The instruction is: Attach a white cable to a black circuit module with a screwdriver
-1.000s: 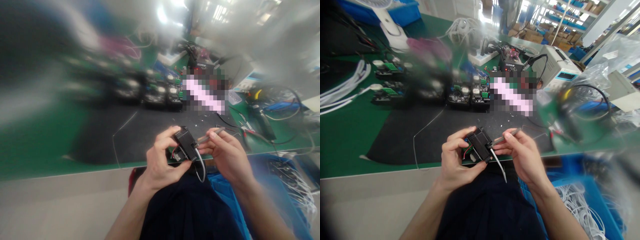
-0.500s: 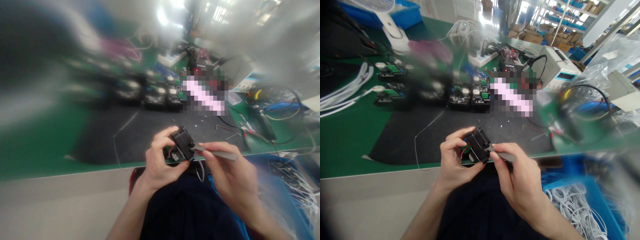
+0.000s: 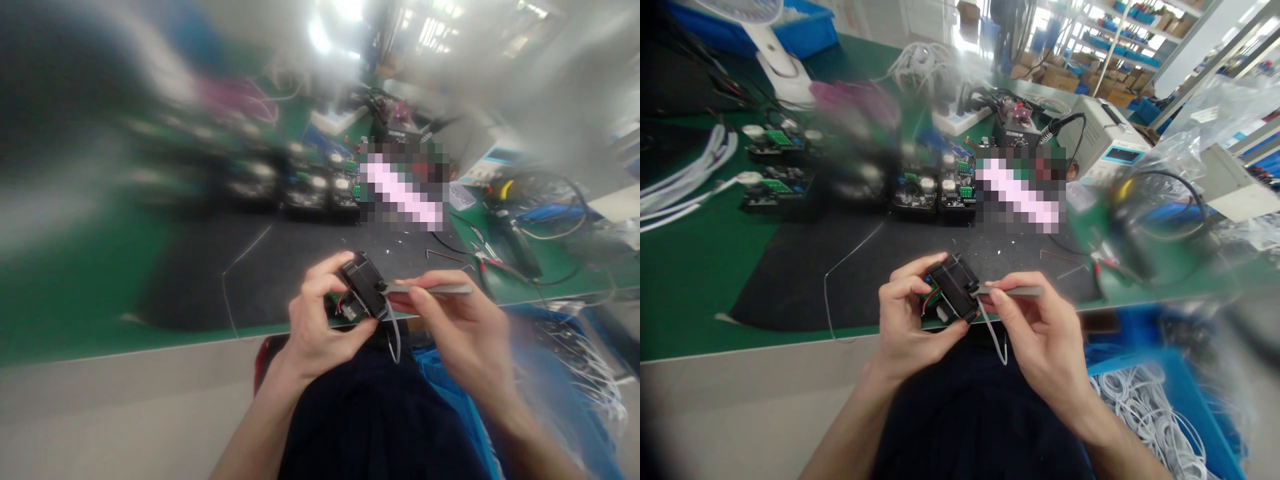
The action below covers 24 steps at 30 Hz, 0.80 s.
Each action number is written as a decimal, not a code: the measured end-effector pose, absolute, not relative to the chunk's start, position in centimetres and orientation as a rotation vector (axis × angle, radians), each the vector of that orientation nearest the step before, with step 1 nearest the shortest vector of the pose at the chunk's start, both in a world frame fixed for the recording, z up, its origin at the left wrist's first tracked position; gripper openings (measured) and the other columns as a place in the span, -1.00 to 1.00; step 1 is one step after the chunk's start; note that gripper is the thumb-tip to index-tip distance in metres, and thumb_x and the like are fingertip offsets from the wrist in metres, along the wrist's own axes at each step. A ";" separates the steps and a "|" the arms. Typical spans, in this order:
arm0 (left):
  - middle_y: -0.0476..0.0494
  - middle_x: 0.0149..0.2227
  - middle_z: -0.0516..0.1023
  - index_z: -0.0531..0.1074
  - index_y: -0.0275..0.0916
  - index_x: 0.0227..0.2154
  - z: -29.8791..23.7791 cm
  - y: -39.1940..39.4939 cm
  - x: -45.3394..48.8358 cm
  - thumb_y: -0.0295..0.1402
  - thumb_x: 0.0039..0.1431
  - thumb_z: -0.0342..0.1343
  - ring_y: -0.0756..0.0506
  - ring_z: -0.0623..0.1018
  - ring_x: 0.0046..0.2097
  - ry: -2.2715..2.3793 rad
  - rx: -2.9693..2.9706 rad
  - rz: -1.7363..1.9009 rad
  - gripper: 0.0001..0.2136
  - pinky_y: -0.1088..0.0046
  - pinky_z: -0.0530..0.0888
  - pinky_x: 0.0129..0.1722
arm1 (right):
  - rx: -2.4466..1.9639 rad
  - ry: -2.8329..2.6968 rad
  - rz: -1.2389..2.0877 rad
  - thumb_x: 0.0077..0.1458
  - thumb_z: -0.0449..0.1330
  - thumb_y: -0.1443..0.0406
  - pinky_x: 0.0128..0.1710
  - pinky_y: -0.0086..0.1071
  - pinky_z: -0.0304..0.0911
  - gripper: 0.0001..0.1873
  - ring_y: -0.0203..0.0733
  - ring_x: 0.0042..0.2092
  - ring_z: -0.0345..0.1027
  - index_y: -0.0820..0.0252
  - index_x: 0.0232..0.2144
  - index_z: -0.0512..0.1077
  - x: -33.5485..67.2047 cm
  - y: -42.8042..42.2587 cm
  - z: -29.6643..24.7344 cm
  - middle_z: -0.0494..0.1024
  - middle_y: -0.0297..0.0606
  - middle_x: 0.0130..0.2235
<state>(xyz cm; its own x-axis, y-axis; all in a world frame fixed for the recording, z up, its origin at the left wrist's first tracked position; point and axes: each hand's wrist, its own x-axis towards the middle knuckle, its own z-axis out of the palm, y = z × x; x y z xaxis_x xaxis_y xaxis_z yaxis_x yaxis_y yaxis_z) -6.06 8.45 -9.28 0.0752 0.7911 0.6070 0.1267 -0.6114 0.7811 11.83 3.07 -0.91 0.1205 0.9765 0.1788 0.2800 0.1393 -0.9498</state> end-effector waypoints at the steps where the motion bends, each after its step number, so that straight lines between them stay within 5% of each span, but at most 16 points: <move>1: -0.31 0.23 0.39 0.18 -0.10 -0.01 -9.3 8.5 -6.1 -0.46 -0.08 0.43 -0.31 0.45 0.27 0.923 1.816 1.574 -0.36 -0.03 0.52 0.17 | -1.342 -1.378 0.849 0.37 0.25 0.30 -0.05 -0.39 0.60 -0.85 -0.20 -0.10 0.57 0.14 -0.04 0.42 11.9 3.2 -0.8 0.55 -0.27 -0.04; 7: -0.31 0.23 0.38 0.18 -0.09 -0.01 -9.2 8.4 -6.5 -0.49 -0.11 0.44 -0.31 0.44 0.27 0.925 1.803 1.566 -0.34 -0.03 0.51 0.18 | -1.507 -1.810 0.401 0.34 0.30 0.31 -0.05 -0.70 0.38 -0.86 -0.47 -0.10 0.49 0.05 -0.06 0.50 12.0 3.0 -0.1 0.55 -0.43 -0.07; 14: -0.30 0.22 0.39 0.18 -0.10 -0.01 -9.4 8.3 -6.4 -0.50 -0.13 0.43 -0.34 0.45 0.27 0.902 1.790 1.573 -0.34 -0.05 0.50 0.18 | -1.342 -1.184 1.069 0.34 0.29 0.12 -0.16 -0.25 0.63 -0.68 -0.09 -0.17 0.58 0.22 -0.08 0.35 12.6 4.4 -1.5 0.58 -0.16 -0.11; 18: -0.32 0.23 0.38 0.17 -0.10 0.01 -9.4 8.3 -6.5 -0.53 -0.14 0.44 -0.34 0.45 0.27 0.921 1.762 1.567 -0.30 -0.06 0.51 0.17 | -1.287 -1.148 1.108 0.32 0.32 0.12 -0.09 -0.23 0.62 -0.64 -0.10 -0.16 0.59 0.27 -0.10 0.34 12.5 4.9 -1.3 0.57 -0.10 -0.10; 24: -0.33 0.23 0.37 0.18 -0.11 0.00 -9.3 8.4 -6.5 -0.54 -0.14 0.43 -0.34 0.44 0.26 0.907 1.749 1.574 -0.32 -0.07 0.49 0.19 | -1.406 -1.533 0.685 0.35 0.29 0.29 -0.03 -0.58 0.54 -0.83 -0.30 -0.08 0.56 0.10 -0.03 0.46 12.3 3.2 -0.9 0.56 -0.30 -0.03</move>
